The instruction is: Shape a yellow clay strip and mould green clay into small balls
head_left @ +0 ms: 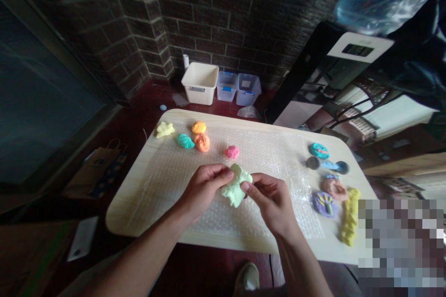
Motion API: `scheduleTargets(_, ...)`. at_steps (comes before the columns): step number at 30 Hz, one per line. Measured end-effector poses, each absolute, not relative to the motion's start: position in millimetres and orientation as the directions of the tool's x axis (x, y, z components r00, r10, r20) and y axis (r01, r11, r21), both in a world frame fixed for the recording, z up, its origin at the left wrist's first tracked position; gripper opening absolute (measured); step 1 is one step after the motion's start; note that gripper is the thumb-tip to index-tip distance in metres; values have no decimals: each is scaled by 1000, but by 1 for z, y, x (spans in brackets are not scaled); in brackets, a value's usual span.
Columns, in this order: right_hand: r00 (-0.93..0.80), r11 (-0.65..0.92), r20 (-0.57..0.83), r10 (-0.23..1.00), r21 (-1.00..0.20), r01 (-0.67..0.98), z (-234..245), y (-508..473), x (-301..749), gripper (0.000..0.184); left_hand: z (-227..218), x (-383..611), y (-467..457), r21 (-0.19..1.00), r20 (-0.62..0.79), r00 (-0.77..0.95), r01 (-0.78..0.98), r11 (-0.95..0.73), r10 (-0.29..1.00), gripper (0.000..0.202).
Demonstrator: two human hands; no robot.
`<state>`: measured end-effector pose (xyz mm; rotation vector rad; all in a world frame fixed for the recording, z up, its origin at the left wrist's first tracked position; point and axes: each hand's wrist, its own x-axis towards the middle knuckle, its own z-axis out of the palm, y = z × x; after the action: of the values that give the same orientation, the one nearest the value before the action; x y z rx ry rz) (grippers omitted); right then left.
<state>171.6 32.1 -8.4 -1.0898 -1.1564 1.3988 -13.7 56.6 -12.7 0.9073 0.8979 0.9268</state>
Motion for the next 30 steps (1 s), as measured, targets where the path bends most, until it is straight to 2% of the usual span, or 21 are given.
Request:
scheduleTargets(5,-141,-144,-118,983,-971,-191,-15,35,172,24,-8,-10,57,911,-200,296,-294,288,934,27)
scheduleTargets(12,5,-19,-20,1000,-987,-160,-22,34,164,18,-5,-12,58,957,-155,241,-205,207,958,31)
scheduleTargets(18,5,-16,-17,1000,-990,-140,-20,33,163,20,-7,-15,56,937,-186,316,-229,265,930,24)
scheduleTargets(25,27,19,15,1000,-990,-138,-10,32,158,13,-8,-13,55,985,-106,283,-98,139,953,25)
scheduleTargets(30,107,42,25,994,-987,-153,-19,32,161,12,-11,-7,52,957,-158,337,-180,229,928,26)
